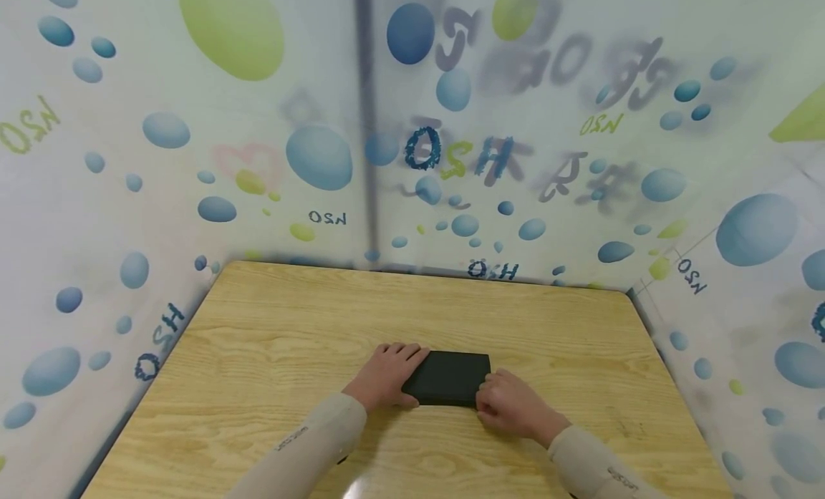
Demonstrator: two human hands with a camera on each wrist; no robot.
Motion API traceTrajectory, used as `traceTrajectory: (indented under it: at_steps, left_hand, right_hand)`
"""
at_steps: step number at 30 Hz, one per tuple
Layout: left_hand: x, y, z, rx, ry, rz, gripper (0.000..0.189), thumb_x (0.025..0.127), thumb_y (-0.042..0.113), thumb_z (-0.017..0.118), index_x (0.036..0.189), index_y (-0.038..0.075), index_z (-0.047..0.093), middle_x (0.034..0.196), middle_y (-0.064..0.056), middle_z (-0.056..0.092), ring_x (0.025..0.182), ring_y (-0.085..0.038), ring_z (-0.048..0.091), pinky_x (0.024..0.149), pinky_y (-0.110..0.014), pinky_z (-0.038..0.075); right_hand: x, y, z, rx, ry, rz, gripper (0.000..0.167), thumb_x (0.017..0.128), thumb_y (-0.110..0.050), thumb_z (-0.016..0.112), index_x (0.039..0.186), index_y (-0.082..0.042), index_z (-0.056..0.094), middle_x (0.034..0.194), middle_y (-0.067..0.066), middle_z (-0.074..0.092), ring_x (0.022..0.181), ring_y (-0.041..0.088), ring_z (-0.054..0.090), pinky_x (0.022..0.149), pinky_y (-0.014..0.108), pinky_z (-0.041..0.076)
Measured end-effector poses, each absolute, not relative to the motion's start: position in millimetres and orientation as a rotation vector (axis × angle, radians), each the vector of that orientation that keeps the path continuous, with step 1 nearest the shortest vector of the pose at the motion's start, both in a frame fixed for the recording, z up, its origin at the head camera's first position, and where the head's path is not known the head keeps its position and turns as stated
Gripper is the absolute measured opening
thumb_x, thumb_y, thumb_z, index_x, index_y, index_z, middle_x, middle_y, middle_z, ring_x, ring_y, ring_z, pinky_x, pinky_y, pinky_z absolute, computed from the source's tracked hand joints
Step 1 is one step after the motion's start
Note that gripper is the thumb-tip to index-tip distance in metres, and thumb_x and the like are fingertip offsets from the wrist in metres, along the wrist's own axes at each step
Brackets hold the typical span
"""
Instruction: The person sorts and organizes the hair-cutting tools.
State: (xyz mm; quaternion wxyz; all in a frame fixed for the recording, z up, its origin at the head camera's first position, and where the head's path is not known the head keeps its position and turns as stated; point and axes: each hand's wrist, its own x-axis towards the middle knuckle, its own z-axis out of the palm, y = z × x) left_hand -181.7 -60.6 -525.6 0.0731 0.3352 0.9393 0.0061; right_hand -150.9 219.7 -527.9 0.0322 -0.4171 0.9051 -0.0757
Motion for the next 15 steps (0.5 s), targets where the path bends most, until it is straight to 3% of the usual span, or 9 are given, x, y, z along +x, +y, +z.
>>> traceTrajectory:
  at_steps: [15]
  left_hand:
    - [-179.9,-59.8,-522.2,0.991,2.822,0.022,0.092,0.079,0.062,0.07,0.153,0.022,0.032,0.15,0.002,0.044,0.134,-0.022,0.045,0.109,-0.046,0.039]
  right_hand:
    - [-151.9,203.4,-529.0,-1.32,2.764,-0.211,0.021,0.086,-0.027,0.072,0.069,-0.024,0.061,0.063,-0.018,0.045,0.063,0.001,0.033,0.064,0.018,0.025]
